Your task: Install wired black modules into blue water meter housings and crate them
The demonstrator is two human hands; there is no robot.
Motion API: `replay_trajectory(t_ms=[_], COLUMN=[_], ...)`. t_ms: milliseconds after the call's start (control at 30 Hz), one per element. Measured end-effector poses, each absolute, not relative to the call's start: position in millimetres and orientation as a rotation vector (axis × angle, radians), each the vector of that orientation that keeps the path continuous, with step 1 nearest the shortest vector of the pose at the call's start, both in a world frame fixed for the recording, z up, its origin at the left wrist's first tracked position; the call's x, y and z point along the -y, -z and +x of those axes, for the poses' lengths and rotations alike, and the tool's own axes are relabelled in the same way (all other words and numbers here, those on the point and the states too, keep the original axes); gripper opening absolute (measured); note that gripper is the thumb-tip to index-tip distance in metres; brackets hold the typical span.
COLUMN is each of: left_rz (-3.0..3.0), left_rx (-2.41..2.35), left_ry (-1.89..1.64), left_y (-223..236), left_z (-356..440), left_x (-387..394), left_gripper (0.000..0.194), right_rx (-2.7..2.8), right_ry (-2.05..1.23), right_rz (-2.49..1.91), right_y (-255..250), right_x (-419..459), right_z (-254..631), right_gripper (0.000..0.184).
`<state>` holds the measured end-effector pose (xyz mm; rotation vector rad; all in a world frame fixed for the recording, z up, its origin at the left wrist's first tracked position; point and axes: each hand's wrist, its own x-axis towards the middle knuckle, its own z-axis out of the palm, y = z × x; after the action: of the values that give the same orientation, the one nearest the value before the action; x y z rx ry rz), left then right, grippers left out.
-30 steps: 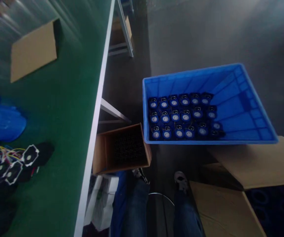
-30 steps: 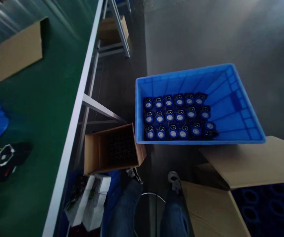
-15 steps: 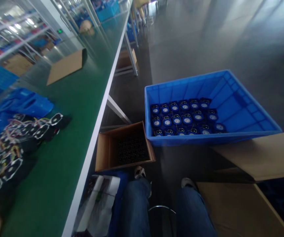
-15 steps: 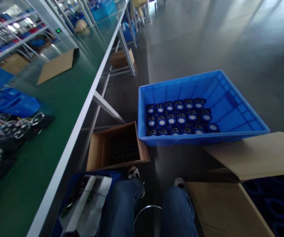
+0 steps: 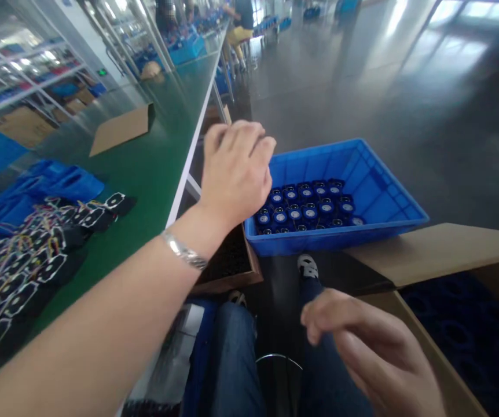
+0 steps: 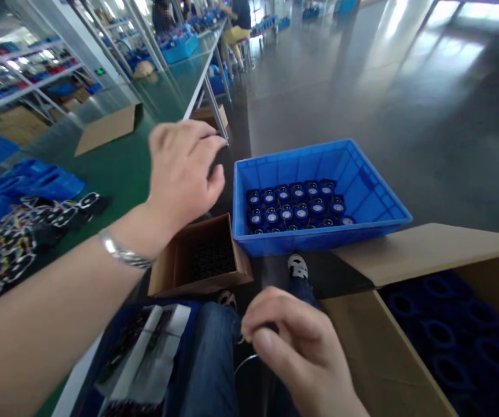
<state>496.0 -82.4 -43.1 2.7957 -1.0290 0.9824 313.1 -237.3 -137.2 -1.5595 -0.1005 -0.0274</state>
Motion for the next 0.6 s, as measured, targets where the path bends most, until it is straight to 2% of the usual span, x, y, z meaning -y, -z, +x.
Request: replay_trajectory(t_ms=[100, 167, 367, 500, 600], left_rz=[2.838, 2.899, 3.086, 3.169, 3.200], left_rx=[0.850, 0.614, 0.065, -0.041, -0.056], left_ry=[-0.785, -0.599, -0.158, 0.063, 0.181], left_y=[100.7, 152.6, 310.4, 375.7, 408.8], left_z=[540.8, 566.0, 624.1, 661.7, 683.9], left_x=[120.7, 119.4, 37.4, -12.3, -30.9], left_gripper=[0.030, 0.032, 0.043, 0.054, 0.057], right_rx=[-0.083, -0.234, -0.354, -0.223, -0.136], right_ry=[-0.071, -0.167, -0.428, -0.611, -0.803], right_rz=[-1.603, -1.663, -1.782, -2.000, -2.294], right_y=[170.2, 202.1, 300.3, 344.8, 370.6], right_x=[238.5, 243.0, 245.6, 210.7, 172.7], right_z=[359.2, 386.7, 447.2, 483.6, 509.4], right_gripper=[0.029, 0.032, 0.028, 0.025, 0.040])
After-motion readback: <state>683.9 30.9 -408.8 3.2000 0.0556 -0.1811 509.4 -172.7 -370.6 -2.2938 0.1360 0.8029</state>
